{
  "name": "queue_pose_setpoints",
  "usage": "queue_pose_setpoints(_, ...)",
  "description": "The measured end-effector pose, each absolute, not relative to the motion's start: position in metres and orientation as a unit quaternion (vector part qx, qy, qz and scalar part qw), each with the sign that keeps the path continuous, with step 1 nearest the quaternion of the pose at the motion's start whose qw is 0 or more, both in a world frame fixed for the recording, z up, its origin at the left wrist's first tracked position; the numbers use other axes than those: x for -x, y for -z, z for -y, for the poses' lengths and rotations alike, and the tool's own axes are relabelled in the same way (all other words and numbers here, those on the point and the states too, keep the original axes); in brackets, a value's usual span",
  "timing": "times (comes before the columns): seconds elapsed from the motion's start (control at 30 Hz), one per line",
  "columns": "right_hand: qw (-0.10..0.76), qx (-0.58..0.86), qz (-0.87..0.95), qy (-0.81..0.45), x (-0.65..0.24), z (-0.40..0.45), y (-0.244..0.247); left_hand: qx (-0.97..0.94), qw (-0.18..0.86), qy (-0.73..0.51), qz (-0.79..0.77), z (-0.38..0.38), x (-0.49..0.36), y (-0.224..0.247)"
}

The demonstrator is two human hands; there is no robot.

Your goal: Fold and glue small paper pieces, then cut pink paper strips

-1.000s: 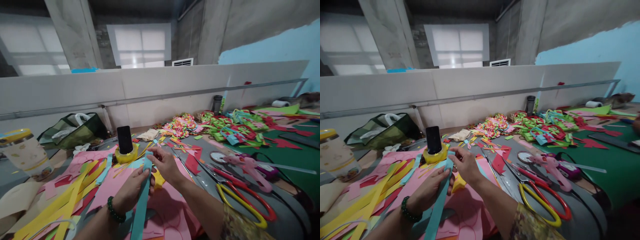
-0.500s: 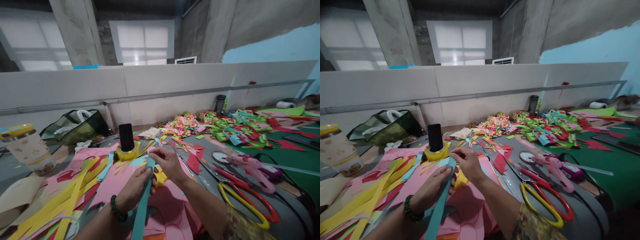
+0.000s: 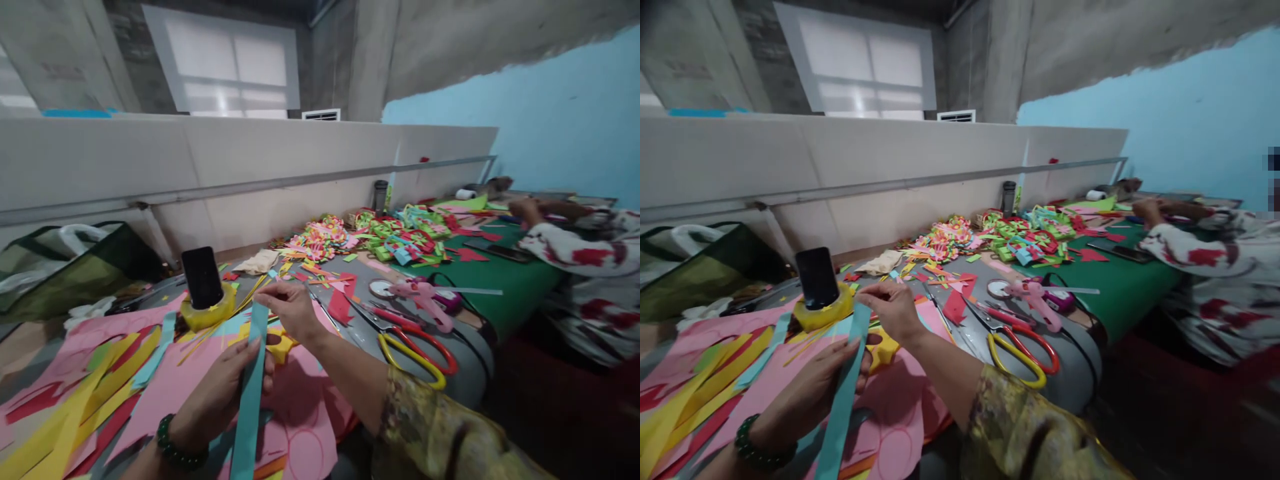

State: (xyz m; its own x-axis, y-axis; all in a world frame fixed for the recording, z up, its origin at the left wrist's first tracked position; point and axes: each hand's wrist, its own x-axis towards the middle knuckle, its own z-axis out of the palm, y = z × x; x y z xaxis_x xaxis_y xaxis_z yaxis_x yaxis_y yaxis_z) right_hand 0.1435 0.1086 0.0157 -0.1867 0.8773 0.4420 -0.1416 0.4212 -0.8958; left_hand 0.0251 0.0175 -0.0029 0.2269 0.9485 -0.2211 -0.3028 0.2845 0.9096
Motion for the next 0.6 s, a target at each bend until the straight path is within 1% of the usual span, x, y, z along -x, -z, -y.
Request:
queue_pose_setpoints(0.2,0.577,0.297,0.622,-0.438,-0.145,-0.112,-0.017,-0.326,0.723,-0.444,-0.417,-0.016,-0.022,0.001)
queue_pose_setpoints(0.47,0.540,0.293,0.666,-0.424,-0.144,-0.118,-0.011,-0.299,0.736,-0.475,-0.379,-0.021,-0.027,-0.002)
queue_pose_setpoints(0.6,0.541,0.293,0.692,-0.377,-0.145,-0.113,-0.011,-0.237,0.728,-0.542,-0.346,-0.031,-0.014,-0.004)
